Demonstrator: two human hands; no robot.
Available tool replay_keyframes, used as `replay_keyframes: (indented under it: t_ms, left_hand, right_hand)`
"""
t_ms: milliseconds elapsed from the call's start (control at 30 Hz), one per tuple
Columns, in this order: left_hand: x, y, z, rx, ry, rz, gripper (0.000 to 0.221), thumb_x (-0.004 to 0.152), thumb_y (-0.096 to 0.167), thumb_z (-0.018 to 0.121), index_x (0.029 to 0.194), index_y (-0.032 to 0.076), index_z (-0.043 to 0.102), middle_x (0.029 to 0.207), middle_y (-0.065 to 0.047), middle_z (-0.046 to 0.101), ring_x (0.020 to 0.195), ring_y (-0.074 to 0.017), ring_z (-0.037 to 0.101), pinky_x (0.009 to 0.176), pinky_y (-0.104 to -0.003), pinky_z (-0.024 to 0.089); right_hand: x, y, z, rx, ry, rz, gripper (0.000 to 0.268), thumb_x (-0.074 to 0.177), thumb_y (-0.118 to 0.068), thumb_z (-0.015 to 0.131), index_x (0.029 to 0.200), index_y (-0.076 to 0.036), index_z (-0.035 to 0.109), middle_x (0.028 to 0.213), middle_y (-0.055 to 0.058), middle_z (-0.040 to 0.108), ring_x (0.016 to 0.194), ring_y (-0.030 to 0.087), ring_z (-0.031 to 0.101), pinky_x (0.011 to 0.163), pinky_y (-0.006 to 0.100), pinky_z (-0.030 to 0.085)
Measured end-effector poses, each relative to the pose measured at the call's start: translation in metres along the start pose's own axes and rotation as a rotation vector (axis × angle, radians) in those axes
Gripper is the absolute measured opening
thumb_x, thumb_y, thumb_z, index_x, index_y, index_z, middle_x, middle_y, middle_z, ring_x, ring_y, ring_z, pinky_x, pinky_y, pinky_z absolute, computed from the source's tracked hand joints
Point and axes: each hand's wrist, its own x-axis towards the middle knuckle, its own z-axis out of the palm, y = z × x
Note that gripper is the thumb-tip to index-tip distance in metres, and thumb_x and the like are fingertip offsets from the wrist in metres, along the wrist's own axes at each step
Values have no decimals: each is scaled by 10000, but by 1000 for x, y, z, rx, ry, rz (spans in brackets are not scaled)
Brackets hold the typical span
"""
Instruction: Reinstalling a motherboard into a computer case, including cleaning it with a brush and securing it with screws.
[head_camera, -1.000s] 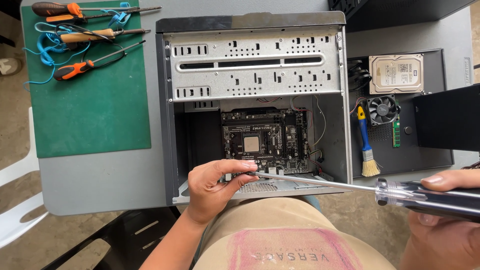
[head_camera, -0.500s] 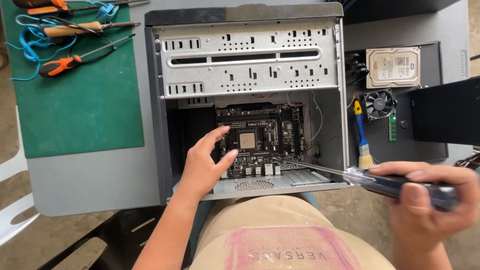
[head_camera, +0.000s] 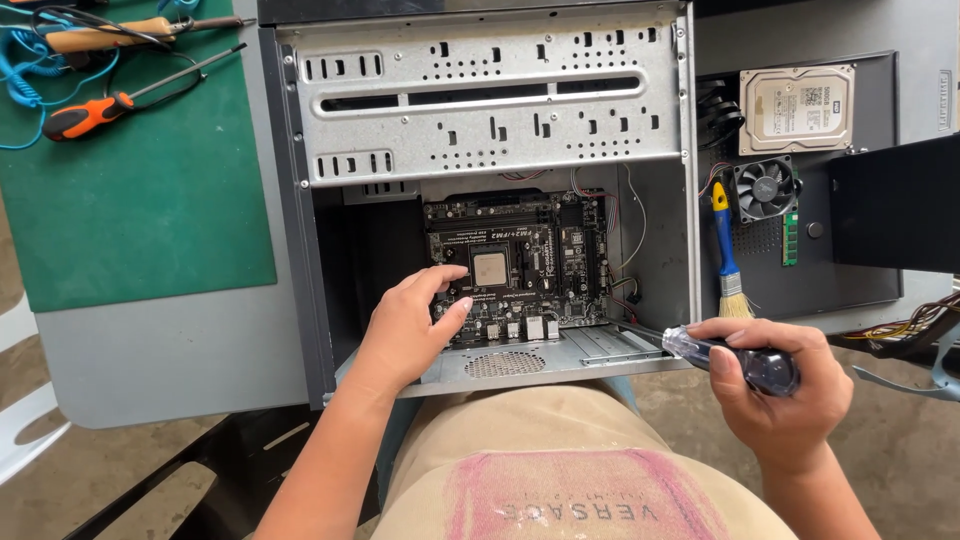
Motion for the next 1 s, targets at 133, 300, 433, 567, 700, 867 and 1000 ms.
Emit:
replay_keyframes:
  t_ms: [133,300,433,567,700,867,1000]
  left_hand:
    - [0,1,0,20,-15,-12,423,919,338,587,1328,235,618,1321,0,651,1216,-167,607,1004,-379,479]
    - [-1,4,-2,10,-26,-27,420,921,328,582,1329,229,616,1347,6,642,1241,-173,606,1019,-374,479]
    - [0,4,-2,16,-37,-36,425,925,337,580,1335,233,610,1351,6,639,1248,-179,602,1015,-383,479]
    - [1,0,0,21,-31,-21,427,921,345,578,1331,230,611,1342,5,642,1235,-176,608,1009,-377,479]
    - [1,0,-1,31,-32,-22,419,924,345,578,1328,239,611,1343,-2,641,1242,-185,603,1006,-389,480]
    - [2,-3,1,29,-20,-12,429,918,359,569,1329,242,615,1360,-6,631,1251,-184,598,1030,-380,466]
    - [4,-6,3,56,-30,14,444,923,369,562,1335,211,606,1366,2,632,1255,-196,582,1031,-387,455]
  right_hand:
    - [2,1,3,-5,-22,-6,190,958,-157,653,965,-21,520,871,89,732,801,207,740,694,212,468]
    - [3,-1,4,-10,-27,13,188,968,-163,650,970,-26,521,873,75,730,797,201,738,688,210,467]
    - [2,-2,5,-24,-30,14,188,970,-172,648,967,-31,524,873,63,732,780,182,727,685,208,454]
    - [2,-1,6,-3,-41,16,184,964,-164,647,970,-30,522,880,79,733,816,210,747,679,204,464]
    - [3,-4,6,14,-40,5,185,962,-153,649,968,-17,524,871,98,726,841,247,760,695,219,483]
    - [32,-31,-18,-139,-284,56,270,797,-190,825,960,-46,666,1151,139,626,1062,250,648,1003,359,506]
    - [34,-38,-33,-443,-448,40,371,847,-335,760,1175,-187,668,1063,-63,685,822,129,667,649,305,514]
